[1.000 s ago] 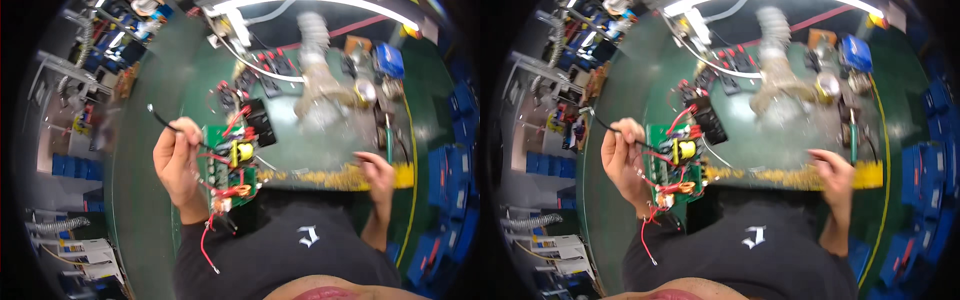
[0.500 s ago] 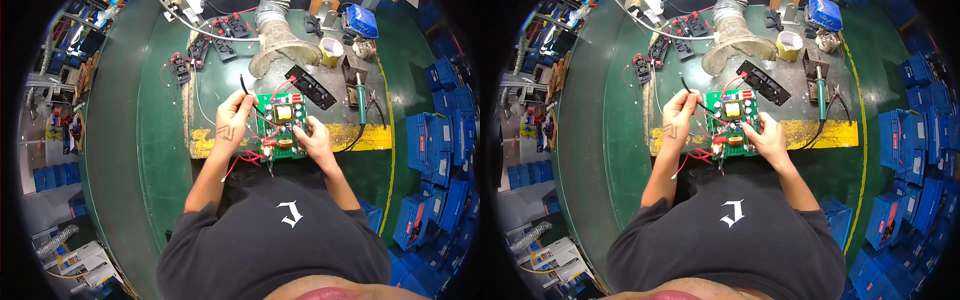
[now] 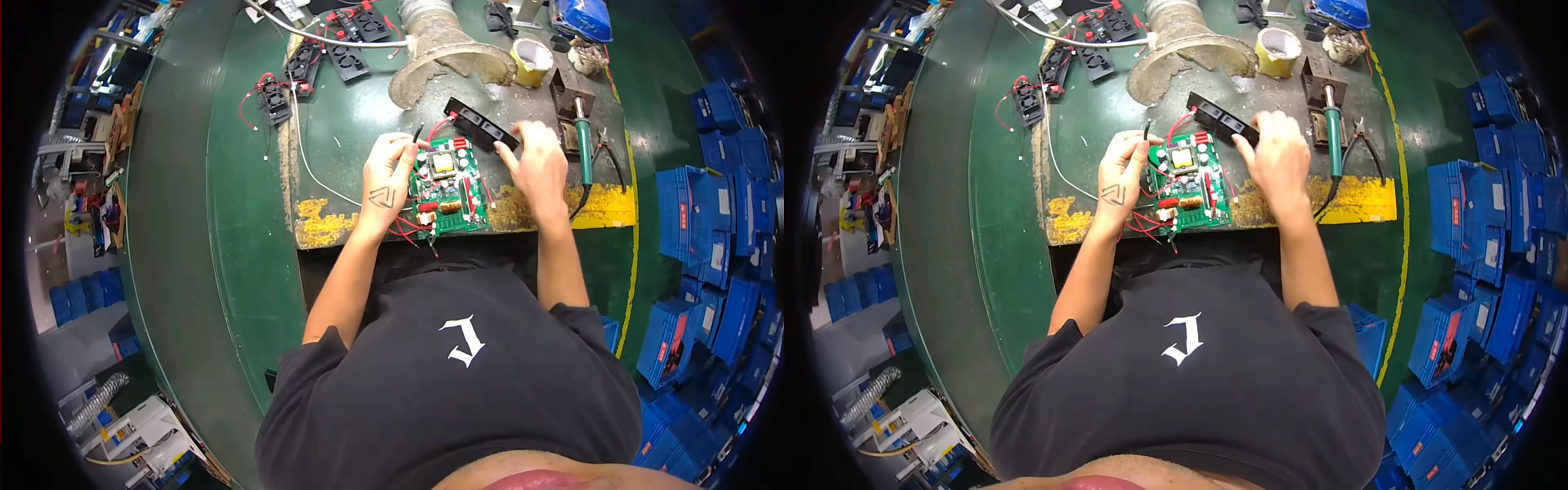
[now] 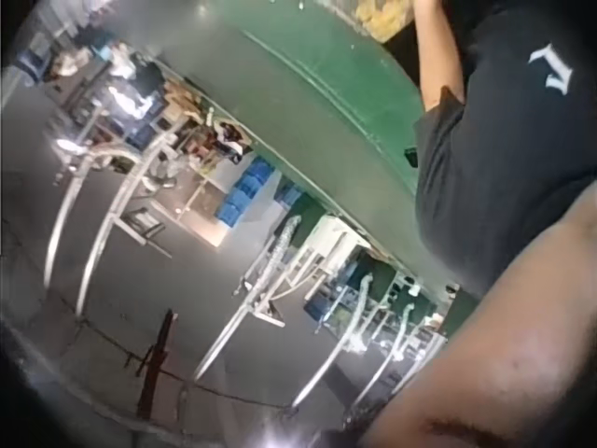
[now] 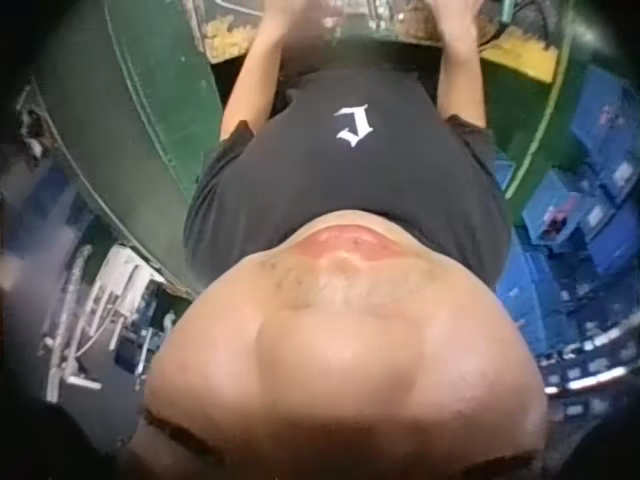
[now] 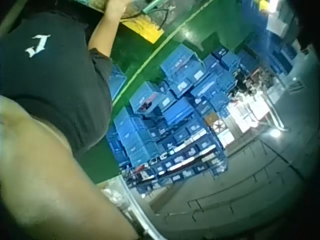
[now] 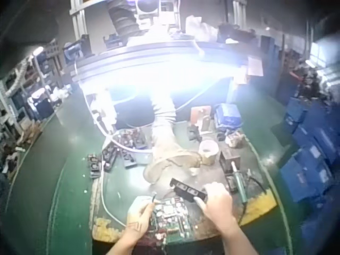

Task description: Soldering a cooling fan onto a circuit board at a workbench.

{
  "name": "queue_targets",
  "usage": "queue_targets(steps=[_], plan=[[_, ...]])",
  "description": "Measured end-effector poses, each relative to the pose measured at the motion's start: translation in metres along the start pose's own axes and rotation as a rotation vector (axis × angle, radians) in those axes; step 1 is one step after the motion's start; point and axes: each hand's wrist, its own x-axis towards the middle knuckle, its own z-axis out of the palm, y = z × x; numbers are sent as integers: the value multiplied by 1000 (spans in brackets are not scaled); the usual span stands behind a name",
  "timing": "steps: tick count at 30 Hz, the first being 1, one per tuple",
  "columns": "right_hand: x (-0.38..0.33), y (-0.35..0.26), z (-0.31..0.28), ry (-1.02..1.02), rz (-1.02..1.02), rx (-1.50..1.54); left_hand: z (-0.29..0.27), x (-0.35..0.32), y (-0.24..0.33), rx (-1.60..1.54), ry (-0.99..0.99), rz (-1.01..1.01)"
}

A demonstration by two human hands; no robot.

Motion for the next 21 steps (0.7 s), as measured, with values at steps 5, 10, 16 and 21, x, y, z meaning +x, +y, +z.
queue_targets(steps=[5, 10, 16, 21], plan=[[19, 20, 15, -347, 30, 144, 13, -3, 6, -404, -23, -269], [45, 20, 13, -320, 149, 417, 15, -6, -3, -364, -14, -244], [60, -2, 19, -282, 51, 376, 35, -16, -9, -97, 132, -140], [53, 5, 11, -332, 261, 558, 39, -22, -6, -453, 191, -290]])
